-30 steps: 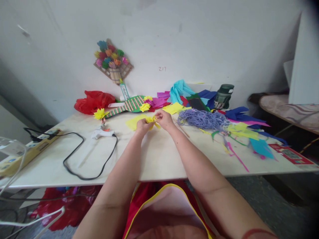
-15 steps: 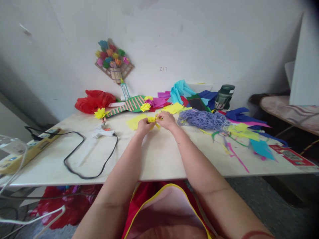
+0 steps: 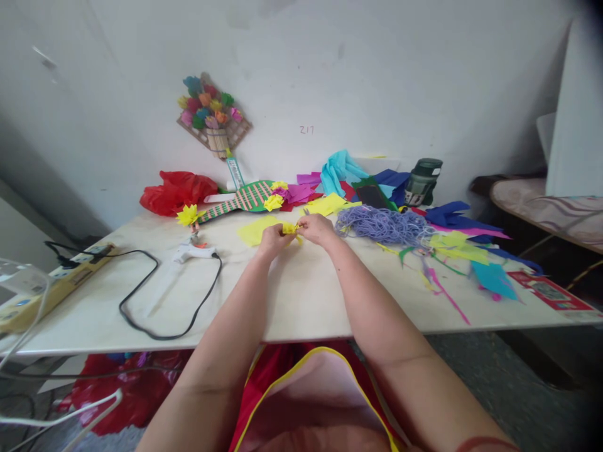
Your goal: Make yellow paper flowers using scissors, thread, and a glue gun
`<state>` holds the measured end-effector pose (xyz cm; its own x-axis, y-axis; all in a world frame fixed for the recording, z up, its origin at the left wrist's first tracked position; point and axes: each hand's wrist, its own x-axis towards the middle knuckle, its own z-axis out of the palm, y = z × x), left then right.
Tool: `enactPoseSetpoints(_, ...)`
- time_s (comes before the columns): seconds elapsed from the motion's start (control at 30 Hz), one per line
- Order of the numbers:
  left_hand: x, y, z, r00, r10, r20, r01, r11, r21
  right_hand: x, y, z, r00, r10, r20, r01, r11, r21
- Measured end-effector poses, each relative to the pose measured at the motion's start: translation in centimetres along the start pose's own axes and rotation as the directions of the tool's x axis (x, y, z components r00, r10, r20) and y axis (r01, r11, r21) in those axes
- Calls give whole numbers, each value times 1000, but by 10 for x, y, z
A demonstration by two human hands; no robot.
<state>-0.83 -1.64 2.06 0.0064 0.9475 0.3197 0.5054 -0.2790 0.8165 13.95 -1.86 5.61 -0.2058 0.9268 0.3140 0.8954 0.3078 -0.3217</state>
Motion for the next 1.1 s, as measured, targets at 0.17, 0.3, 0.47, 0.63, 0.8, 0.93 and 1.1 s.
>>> enactPoseSetpoints(0.17,1,-4,2,999,-10,43,12,999,-44,-1,1,0,999,-24,-29,23,999,-34)
enactPoseSetpoints(0.3,0,-3,2,996,-70,46,76,989,-129,-2,-2,1,996,-63,-58,59,996,-67)
enactPoseSetpoints(0.47,0,3,1,987,-161,27,163,964,-212,-4,-7,5,990,-110,-91,96,984,-153)
enactPoseSetpoints(0.63,-1,3,0,978,-203,55,209,923,-324,-7,-12,4,966,-251,-62,227,939,-260)
enactPoseSetpoints(0.8,-2,0,-1,977,-202,74,215,886,-411,-8,-14,3,953,-297,-56,271,922,-278)
enactPoseSetpoints(0.93,-2,0,-2,985,-152,82,172,886,-430,-7,-11,5,972,-209,-112,183,961,-206)
enactPoseSetpoints(1.1,-1,-1,1,993,-108,54,120,923,-366,-4,-7,6,991,-104,-79,92,985,-146)
